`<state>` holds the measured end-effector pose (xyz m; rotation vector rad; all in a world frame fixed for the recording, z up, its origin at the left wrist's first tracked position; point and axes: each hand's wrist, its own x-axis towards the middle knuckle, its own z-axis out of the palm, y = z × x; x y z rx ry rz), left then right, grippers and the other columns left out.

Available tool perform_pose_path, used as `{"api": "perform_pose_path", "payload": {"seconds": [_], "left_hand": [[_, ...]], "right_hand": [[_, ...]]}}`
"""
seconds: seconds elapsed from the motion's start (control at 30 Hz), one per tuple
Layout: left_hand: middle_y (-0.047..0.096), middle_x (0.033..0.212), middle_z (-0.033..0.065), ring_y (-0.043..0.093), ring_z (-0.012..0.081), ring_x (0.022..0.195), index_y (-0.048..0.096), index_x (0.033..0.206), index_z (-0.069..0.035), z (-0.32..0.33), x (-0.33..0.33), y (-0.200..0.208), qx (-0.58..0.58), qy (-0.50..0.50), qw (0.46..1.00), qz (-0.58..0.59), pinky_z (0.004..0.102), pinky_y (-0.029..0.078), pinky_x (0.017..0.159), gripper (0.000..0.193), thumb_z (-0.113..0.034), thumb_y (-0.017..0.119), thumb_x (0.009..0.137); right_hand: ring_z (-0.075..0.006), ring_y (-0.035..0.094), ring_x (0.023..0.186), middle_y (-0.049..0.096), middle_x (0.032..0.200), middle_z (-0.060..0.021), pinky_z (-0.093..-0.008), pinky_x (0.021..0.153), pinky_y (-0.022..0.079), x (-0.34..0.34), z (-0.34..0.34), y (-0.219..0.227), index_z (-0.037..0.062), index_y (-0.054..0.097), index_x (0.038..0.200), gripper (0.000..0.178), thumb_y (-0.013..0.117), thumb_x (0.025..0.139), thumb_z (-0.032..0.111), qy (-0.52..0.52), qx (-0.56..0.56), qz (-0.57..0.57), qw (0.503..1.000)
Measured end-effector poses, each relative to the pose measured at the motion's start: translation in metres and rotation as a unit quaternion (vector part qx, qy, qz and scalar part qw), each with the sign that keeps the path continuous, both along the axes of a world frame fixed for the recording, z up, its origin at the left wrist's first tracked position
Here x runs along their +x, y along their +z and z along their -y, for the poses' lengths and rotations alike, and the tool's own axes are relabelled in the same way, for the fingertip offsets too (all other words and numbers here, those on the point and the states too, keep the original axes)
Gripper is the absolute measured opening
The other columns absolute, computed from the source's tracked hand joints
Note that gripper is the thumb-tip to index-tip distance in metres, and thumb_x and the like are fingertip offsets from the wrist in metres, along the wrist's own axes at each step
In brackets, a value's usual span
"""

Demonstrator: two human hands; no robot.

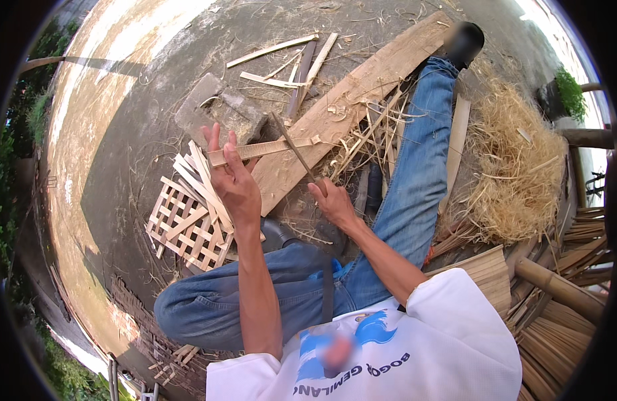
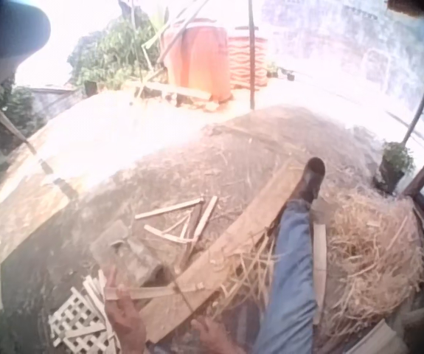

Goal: The person sits on the ground and uses a curved knife to shave thin strips from small wooden pieces. They repeatedly hold the wood, draw the blade along its length to remove shavings, and place the finished pieces aside.

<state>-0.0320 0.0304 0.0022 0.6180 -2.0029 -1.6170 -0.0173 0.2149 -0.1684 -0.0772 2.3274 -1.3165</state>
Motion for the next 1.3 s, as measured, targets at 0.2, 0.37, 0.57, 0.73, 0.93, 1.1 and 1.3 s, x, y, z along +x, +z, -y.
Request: {"api": "perform_pose_path", "payload": {"seconds": [0.2,0.37,0.57,0.73,0.93,1.1,1.3], "left_hand": [[0.023,0.168,0.0131,0.047,0.0318,0.142,0.035,0.156,-0.007,-0.006,-0.004,0.001,-0.020,0.033,0.999,-0.004,0.0442,0.063,0.094,0.046,-0.023,0.035,0.113],[0.022,0.168,0.0129,0.047,0.0318,0.143,0.035,0.156,-0.007,-0.006,-0.002,-0.003,-0.049,0.044,0.998,-0.004,0.0430,0.064,0.092,0.046,-0.022,0.034,0.113],[0.015,0.170,0.0134,0.046,0.0324,0.143,0.035,0.157,-0.008,-0.010,-0.001,0.000,-0.043,0.044,0.998,0.011,0.0433,0.064,0.092,0.046,-0.021,0.034,0.113],[0.010,0.171,0.0151,0.045,0.0332,0.144,0.034,0.157,-0.008,-0.009,-0.004,0.001,-0.036,0.043,0.998,0.005,0.0451,0.063,0.094,0.046,-0.022,0.034,0.113],[0.014,0.170,0.0162,0.046,0.0335,0.143,0.037,0.156,-0.008,-0.009,-0.004,0.005,-0.052,0.036,0.998,-0.001,0.0457,0.062,0.095,0.045,-0.023,0.034,0.113],[0.015,0.170,0.0164,0.046,0.0334,0.143,0.037,0.157,-0.010,-0.007,-0.008,0.007,-0.021,0.037,0.999,-0.003,0.0446,0.062,0.095,0.046,-0.023,0.034,0.113],[0.012,0.170,0.0159,0.045,0.0334,0.144,0.036,0.158,-0.012,-0.006,-0.001,0.003,-0.039,0.002,0.999,0.007,0.0440,0.062,0.095,0.047,-0.027,0.036,0.113]], "right_hand": [[-0.0303,0.066,0.054,0.057,0.057,-0.0115,-0.0440,0.055,0.052,-0.002,0.003,0.003,0.0005,0.055,0.083,0.056,0.051,0.105,0.051,-0.058,-0.098,0.133,0.985],[-0.0195,0.063,0.049,0.054,0.056,-0.0085,-0.0384,0.048,0.048,0.014,0.027,0.105,-0.0001,0.055,0.083,0.051,0.055,0.106,0.045,0.029,-0.190,0.092,0.977],[-0.0285,0.061,0.061,0.056,0.065,-0.0194,-0.0433,0.061,0.049,0.008,0.015,0.070,-0.0031,0.058,0.087,0.049,0.060,0.103,0.043,0.017,-0.107,0.035,0.994],[-0.0393,0.061,0.064,0.059,0.068,-0.0238,-0.0479,0.065,0.048,0.023,0.020,0.069,-0.0016,0.057,0.085,0.051,0.057,0.104,0.046,0.063,-0.084,-0.089,0.990],[-0.0460,0.066,0.073,0.062,0.070,-0.0257,-0.0509,0.069,0.048,0.010,0.001,0.044,-0.0014,0.059,0.087,0.053,0.054,0.104,0.048,0.014,-0.059,0.046,0.997],[-0.0428,0.069,0.081,0.064,0.074,-0.0249,-0.0504,0.072,0.049,0.006,-0.017,-0.017,-0.0026,0.060,0.084,0.057,0.052,0.104,0.050,-0.044,-0.032,0.004,0.999],[-0.0290,0.045,0.061,0.052,0.065,-0.0205,-0.0472,0.064,0.045,0.011,0.008,0.068,-0.0043,0.057,0.083,0.061,0.051,0.105,0.053,0.006,-0.110,0.066,0.992]]}}
